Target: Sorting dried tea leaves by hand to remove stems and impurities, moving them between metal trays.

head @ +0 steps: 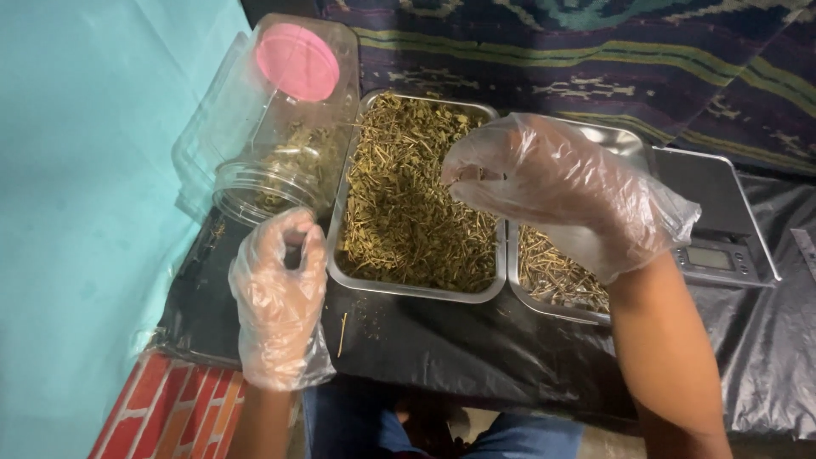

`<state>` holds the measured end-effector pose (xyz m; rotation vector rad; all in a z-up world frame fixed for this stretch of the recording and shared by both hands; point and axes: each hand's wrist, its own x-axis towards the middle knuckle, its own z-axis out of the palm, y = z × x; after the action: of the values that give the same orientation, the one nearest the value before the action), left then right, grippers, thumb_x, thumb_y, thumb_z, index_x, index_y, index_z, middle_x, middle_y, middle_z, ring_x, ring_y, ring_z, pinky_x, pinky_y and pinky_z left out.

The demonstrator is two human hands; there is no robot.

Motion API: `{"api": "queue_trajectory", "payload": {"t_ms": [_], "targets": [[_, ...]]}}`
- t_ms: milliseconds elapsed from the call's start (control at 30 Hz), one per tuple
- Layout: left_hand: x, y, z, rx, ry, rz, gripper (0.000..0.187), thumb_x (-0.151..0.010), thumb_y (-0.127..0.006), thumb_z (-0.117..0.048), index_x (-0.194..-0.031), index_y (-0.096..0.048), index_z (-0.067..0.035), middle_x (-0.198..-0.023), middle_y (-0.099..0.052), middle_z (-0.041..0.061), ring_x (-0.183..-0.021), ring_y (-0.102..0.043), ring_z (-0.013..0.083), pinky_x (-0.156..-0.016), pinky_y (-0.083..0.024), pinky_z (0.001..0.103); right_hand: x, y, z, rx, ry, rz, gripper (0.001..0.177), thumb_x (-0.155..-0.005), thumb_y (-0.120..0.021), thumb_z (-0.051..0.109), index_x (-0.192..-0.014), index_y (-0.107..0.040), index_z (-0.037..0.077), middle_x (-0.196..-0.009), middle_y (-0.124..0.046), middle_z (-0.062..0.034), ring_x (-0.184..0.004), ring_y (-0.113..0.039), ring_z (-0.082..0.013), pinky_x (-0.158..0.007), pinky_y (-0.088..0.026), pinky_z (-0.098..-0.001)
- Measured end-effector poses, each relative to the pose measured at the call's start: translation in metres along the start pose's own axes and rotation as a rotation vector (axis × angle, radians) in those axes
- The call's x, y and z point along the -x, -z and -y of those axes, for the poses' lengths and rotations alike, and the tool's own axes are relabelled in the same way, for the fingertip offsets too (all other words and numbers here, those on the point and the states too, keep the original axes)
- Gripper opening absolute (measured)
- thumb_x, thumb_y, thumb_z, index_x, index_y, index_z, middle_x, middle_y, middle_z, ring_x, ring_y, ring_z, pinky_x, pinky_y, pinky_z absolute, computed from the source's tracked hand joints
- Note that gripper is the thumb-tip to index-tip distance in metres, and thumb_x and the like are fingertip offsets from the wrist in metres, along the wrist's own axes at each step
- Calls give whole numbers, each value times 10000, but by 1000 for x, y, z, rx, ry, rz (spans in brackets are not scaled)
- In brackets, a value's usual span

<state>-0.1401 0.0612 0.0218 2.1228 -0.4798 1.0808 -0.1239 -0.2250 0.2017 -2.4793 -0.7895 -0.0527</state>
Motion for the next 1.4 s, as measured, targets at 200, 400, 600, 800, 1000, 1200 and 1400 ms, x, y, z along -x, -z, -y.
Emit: {"api": "queue_trajectory", "payload": {"t_ms": [200, 400, 600, 800, 1000, 1200, 1400], "targets": [[13, 6, -9, -55, -50, 14, 138, -1141, -688, 54, -1039, -663, -35, -951, -749, 93, -789, -689, 215, -756, -603, 394, 2, -16, 18, -480, -268, 43, 265, -1072, -666, 227, -923, -781, 40, -969, -825, -71, -905, -824, -199, -881, -804, -366], [16, -9, -5, 110, -304, 249, 178, -1136, -743, -177, -1181, -750, -5, -1019, -856, 122, -887, -845, 285, -844, -701, 485, 29, -77, -42, 271, 170, -140, 103, -1123, -785, 119, -1093, -818, 27, -973, -838, -104, -820, -830, -206, -695, -724, -290], [-56, -19, -41, 60, -507, 335, 171, -1193, -659, -205, -1349, -608, -160, -967, -677, 4, -849, -648, 222, -852, -572, 439, 41, -133, -71, 422, 80, -297, 573, -978, -954, 200, -1409, -686, -66, -1225, -823, -207, -1111, -826, -348, -1033, -691, -457], [-71, -66, -34, -9, -690, 1, 187, -1150, -796, -129, -1256, -642, -121, -988, -675, 16, -849, -622, 186, -832, -623, 375, 37, -197, -128, 462, -178, -267, 536, -855, -966, 334, -1273, -779, 57, -1143, -824, -153, -1175, -806, -375, -1026, -677, -527], [-56, -63, -20, 163, -634, 22, 161, -1129, -792, -114, -1247, -683, -101, -998, -704, 47, -845, -655, 210, -811, -628, 375, 29, -154, -64, 483, -88, -304, 423, -876, -984, 400, -1108, -819, 88, -1096, -831, -126, -1114, -820, -355, -920, -695, -503], [-47, -62, -19, 327, -584, 23, 146, -1108, -788, -99, -1238, -725, -81, -1007, -734, 79, -841, -688, 233, -789, -633, 374, 32, -152, -74, 424, -49, -295, 256, -951, -948, 332, -998, -799, 128, -969, -803, -60, -989, -821, -263, -845, -685, -386], [-43, -63, -21, 501, -542, 26, 145, -1087, -784, -84, -1229, -766, -62, -1016, -763, 110, -837, -722, 256, -768, -638, 374, 27, -137, -60, 450, 45, -320, 213, -920, -951, 282, -965, -819, 121, -927, -806, -59, -946, -819, -275, -797, -683, -413]]}}
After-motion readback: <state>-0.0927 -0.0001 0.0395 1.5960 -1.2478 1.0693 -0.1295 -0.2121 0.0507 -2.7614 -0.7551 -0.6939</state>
